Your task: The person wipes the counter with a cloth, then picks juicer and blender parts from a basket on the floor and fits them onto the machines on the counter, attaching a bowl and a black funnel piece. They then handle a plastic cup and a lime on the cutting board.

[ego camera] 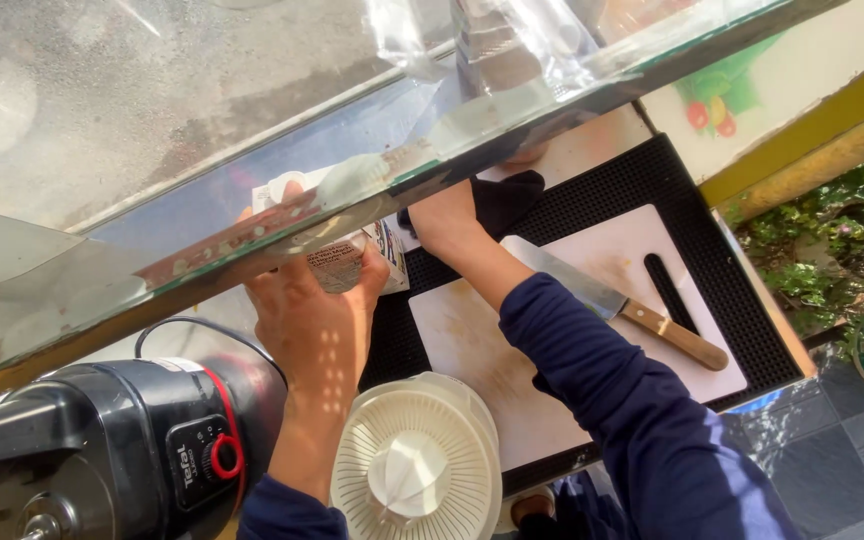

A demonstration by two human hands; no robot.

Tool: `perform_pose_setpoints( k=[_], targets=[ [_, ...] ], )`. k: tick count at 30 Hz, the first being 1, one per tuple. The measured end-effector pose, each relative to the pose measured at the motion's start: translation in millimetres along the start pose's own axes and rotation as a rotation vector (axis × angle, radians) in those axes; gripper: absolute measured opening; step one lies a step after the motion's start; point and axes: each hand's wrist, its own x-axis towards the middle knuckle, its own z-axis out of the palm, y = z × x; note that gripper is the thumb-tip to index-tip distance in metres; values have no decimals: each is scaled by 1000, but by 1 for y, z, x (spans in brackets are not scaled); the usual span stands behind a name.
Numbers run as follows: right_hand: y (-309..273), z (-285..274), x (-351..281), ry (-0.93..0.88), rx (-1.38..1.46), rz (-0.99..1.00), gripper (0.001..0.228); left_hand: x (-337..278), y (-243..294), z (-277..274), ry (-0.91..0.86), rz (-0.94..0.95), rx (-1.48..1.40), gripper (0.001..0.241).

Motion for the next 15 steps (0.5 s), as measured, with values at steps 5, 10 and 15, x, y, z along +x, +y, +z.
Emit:
perform_pose_setpoints(
  k=[5, 10, 15],
  targets=[
    [40, 5, 20, -88, -184, -9, 28, 1, 0, 0, 33, 50, -11, 86],
    [12, -7, 19, -115, -338, -23, 35, -3, -6, 0, 2, 21, -35, 86],
    [-2, -44, -27, -389, -542, -250, 34, 0, -3, -5, 20, 65, -2, 88]
  ],
)
